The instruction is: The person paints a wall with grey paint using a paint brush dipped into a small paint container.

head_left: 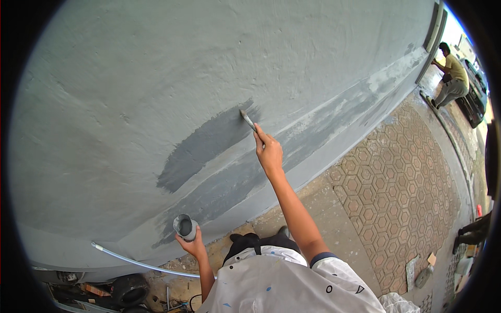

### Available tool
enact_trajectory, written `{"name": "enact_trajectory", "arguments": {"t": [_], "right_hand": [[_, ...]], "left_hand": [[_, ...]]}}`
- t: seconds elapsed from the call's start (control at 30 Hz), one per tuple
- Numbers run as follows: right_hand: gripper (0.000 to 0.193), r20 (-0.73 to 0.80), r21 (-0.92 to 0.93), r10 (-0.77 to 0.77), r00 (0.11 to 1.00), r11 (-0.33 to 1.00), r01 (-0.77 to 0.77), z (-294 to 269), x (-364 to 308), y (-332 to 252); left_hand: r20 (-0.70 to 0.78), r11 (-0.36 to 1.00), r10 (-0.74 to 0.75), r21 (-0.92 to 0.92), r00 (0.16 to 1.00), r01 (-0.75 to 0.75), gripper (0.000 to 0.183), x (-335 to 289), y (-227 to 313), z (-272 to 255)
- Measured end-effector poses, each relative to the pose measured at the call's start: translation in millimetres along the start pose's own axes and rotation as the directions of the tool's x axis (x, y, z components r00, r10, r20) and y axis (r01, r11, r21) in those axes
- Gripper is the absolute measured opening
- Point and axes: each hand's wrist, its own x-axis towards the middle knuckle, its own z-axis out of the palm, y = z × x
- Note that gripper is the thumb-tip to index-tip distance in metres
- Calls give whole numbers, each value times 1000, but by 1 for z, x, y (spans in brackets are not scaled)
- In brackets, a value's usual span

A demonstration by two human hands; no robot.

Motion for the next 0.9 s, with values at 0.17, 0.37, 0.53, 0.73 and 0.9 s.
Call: {"name": "enact_trajectory", "arguments": {"t": [0.17,0.37,0.53,0.73,0.9], "right_hand": [[27,105,-351,245,964,916,-195,10,-23,51],[25,195,-468,264,945,871,-147,-4,-3,38],[24,-19,-93,-74,997,993,72,-38,21,-36],[24,-27,-226,-61,998,973,54,-5,6,6],[27,167,-297,344,924,911,-285,18,-63,78]], "left_hand": [[-36,998,54,-12,998,-54,56,3,1,2],[-44,997,72,12,996,-72,51,-6,4,2],[-55,998,59,-12,997,-60,51,-6,0,2],[23,997,52,-57,998,-50,51,-2,2,13],[91,991,132,6,987,-133,52,-4,-8,20]]}}
